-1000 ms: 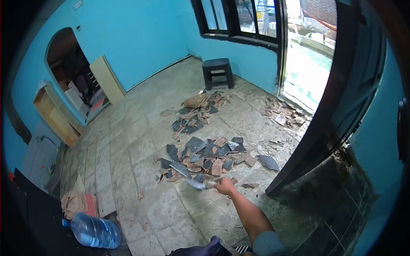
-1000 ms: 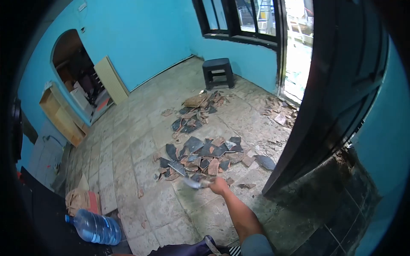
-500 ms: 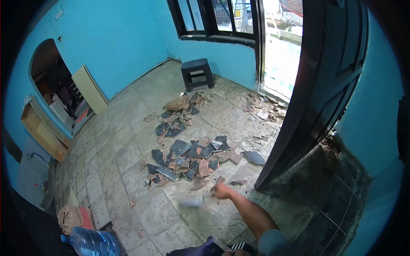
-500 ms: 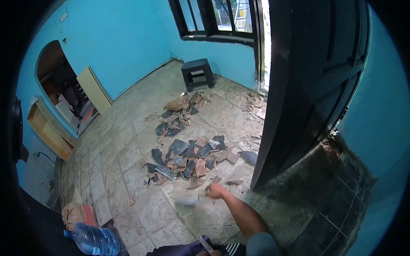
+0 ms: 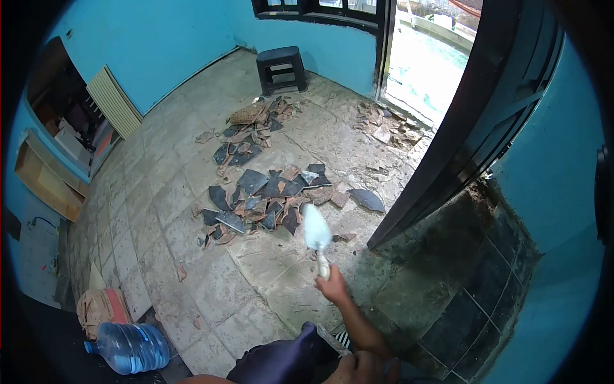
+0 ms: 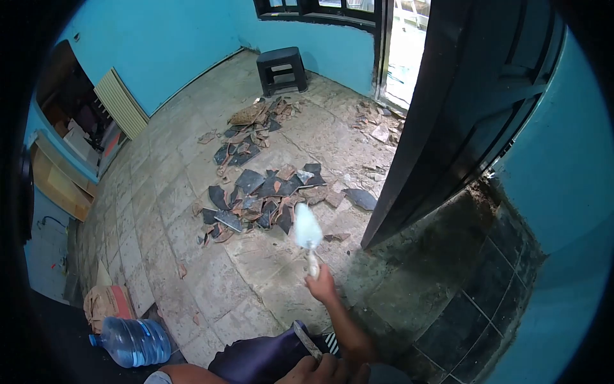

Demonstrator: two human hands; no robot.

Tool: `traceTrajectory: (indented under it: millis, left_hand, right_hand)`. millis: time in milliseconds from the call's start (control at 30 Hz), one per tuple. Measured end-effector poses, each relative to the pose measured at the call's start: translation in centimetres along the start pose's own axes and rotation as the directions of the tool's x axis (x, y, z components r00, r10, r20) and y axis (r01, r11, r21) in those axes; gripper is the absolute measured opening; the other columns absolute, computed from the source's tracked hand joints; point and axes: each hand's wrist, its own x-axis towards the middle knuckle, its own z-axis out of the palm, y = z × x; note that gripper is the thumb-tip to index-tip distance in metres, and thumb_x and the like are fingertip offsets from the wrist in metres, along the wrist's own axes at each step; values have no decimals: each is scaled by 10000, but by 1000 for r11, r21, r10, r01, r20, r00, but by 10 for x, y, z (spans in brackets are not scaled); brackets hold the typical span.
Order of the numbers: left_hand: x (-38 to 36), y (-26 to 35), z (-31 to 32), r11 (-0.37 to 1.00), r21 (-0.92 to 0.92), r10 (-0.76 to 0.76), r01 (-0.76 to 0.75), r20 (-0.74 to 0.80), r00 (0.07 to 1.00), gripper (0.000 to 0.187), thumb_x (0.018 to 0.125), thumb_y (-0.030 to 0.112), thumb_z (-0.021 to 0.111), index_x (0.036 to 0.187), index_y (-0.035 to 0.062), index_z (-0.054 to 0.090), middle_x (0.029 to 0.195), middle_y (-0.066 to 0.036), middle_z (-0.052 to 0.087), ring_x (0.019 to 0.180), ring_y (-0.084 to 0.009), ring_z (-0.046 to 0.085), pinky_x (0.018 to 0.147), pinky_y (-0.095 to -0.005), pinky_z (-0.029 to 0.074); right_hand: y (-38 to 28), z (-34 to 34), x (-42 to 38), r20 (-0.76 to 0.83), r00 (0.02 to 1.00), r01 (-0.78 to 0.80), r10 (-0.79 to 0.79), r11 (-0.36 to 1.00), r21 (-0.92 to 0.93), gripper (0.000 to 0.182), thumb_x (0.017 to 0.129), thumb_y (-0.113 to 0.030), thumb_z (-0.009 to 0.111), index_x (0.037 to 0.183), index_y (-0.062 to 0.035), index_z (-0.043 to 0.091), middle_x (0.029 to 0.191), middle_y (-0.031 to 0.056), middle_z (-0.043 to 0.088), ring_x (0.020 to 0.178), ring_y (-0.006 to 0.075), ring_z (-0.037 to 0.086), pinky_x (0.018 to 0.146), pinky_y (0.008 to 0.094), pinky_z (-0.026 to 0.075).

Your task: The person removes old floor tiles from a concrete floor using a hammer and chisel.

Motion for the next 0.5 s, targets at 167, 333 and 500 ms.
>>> traceTrajectory:
  millis: [167,333,500]
  left_hand:
    - [-1,-2,0,998,54,40,-40,3,999,472,885,227,591,1321,53,637,1051,-121,681,941,-266,599,787,-363,451]
    - [0,3,8,1000,-17,5,-4,7,1000,436,893,233,585,1288,63,652,1071,-118,677,952,-272,594,809,-383,451]
    - [1,6,26,993,-117,14,-19,-43,999,370,896,240,585,1218,81,677,1057,-101,675,965,-268,592,802,-385,452]
  right_hand:
    - [19,-1,-33,-508,838,-19,-199,920,-391,698,906,-214,663,1485,21,351,1331,298,575,1215,471,568,1037,508,446]
    - [27,23,-26,-590,807,-183,-32,935,-302,745,906,-201,652,1522,38,308,1438,303,500,1305,466,503,1106,494,389]
    - [-10,53,-16,-553,824,-242,122,959,-149,774,895,-193,630,1548,16,272,1364,312,549,1255,446,550,1067,508,423]
